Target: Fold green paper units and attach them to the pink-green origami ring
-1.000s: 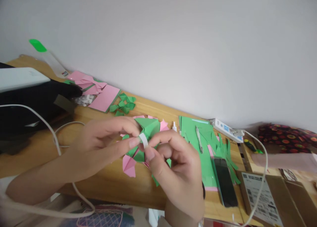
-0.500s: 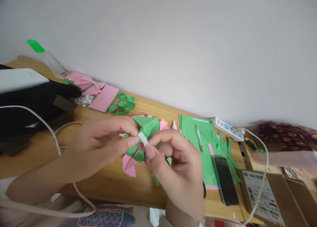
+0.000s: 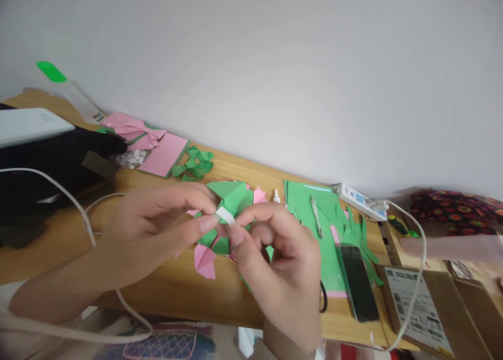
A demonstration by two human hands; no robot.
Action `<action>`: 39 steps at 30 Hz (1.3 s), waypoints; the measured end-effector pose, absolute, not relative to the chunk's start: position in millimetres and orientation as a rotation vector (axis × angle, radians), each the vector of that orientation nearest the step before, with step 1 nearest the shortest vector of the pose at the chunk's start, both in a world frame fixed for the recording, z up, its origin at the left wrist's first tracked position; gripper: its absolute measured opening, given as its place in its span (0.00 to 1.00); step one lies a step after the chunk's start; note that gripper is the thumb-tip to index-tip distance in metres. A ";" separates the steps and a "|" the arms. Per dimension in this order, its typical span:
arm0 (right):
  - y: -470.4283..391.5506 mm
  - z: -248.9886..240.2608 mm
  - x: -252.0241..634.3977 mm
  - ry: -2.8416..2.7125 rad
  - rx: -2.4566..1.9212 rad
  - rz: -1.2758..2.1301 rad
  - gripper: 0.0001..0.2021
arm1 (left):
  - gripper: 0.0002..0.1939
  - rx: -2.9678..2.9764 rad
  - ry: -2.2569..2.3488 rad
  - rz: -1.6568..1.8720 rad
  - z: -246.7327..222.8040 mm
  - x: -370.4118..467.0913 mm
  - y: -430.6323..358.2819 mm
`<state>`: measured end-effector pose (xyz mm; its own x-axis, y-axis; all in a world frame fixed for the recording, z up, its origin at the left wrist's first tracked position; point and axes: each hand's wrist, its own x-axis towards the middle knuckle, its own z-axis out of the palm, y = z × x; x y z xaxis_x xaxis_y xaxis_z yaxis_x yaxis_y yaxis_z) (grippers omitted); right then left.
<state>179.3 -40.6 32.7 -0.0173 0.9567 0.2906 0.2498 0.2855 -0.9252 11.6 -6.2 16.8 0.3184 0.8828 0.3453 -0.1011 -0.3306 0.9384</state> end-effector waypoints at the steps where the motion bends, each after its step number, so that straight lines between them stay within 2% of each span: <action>1: -40.9 32.5 179.4 -1.503 -1.186 0.824 0.03 | 0.07 1.568 0.740 1.217 16.4 11.9 -6.2; 16: -41.0 29.7 176.3 -1.492 -1.289 0.627 0.05 | 0.07 1.714 0.799 1.308 16.7 15.5 -6.5; 25: -38.0 31.8 174.8 -1.494 -1.347 0.555 0.15 | 0.07 1.803 0.751 1.460 14.6 16.9 -8.1; 27: -38.1 30.0 174.9 -1.510 -1.324 0.593 0.13 | 0.07 1.686 0.802 1.449 14.1 16.3 -7.3; 31: -37.2 23.3 170.1 -1.467 -1.235 0.719 0.01 | 0.08 1.365 0.800 1.430 10.0 17.4 -3.0; 39: -26.7 10.7 152.5 -1.064 -1.003 0.929 0.04 | 0.09 1.245 0.811 1.377 6.3 28.1 -6.7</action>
<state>152.5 -26.7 10.7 0.2279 0.9422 0.2455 -0.1163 0.2767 -0.9539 28.1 -6.7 6.3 0.1043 0.9648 0.2416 -0.2565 -0.2086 0.9438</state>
